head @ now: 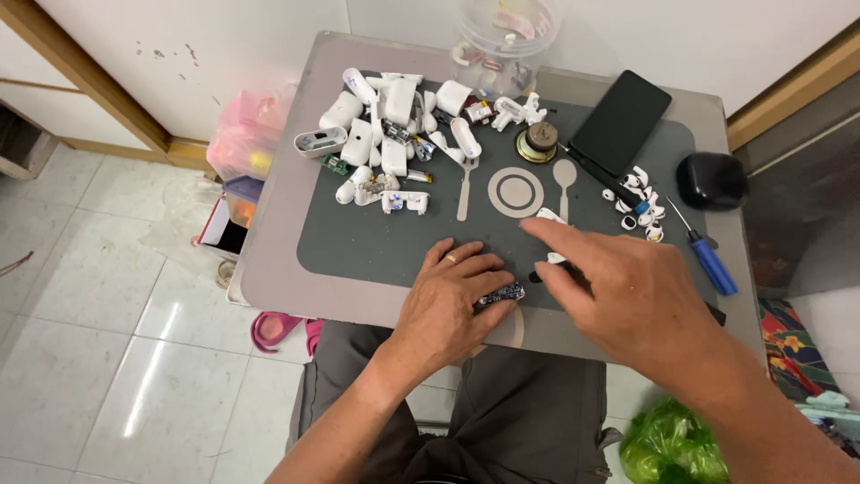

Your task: Assembling small electronic components and plastic housings using a precision screwdriver

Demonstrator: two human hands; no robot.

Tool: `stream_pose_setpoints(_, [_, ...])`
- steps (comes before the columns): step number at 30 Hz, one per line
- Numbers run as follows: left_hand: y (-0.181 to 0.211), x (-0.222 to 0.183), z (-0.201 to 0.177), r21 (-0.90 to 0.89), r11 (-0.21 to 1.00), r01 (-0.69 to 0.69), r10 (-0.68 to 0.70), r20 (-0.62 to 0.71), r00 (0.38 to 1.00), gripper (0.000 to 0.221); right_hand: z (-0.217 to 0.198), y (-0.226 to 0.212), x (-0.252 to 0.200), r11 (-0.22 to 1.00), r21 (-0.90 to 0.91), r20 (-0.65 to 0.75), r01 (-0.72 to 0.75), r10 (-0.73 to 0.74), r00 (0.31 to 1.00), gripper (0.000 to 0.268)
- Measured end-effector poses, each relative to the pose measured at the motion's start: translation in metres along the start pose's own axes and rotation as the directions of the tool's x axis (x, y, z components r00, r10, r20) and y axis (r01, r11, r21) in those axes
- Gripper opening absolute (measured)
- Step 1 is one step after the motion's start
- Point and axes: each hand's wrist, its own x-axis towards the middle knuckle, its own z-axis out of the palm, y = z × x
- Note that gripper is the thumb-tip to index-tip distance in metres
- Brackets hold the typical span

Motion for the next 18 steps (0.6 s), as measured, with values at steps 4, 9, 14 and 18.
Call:
stream_pose_setpoints(4, [0.002, 0.000, -0.001, 0.021, 1.000, -0.015, 0.015, -0.005, 1.000, 0.025, -0.002, 0.000, -0.001, 0.994, 0.093, 0.051, 0.048, -0.053, 0.997, 0.060])
stream_pose_setpoints(9, [0.000, 0.002, -0.001, 0.040, 0.999, -0.034, 0.033, 0.012, 0.999, 0.029, 0.002, 0.001, 0.000, 0.990, 0.025, -0.110, 0.139, -0.136, 0.985, 0.051])
stream_pose_setpoints(14, [0.004, 0.001, -0.001, 0.026, 1.000, -0.008, 0.008, 0.015, 1.000, 0.026, 0.005, 0.004, -0.005, 0.995, 0.049, -0.080, 0.090, -0.086, 0.993, 0.042])
stream_pose_setpoints(18, [0.003, 0.002, 0.002, 0.065, 0.997, -0.028, 0.028, -0.002, 1.000, 0.026, -0.001, 0.003, -0.005, 0.984, 0.123, -0.052, 0.127, -0.121, 0.991, 0.052])
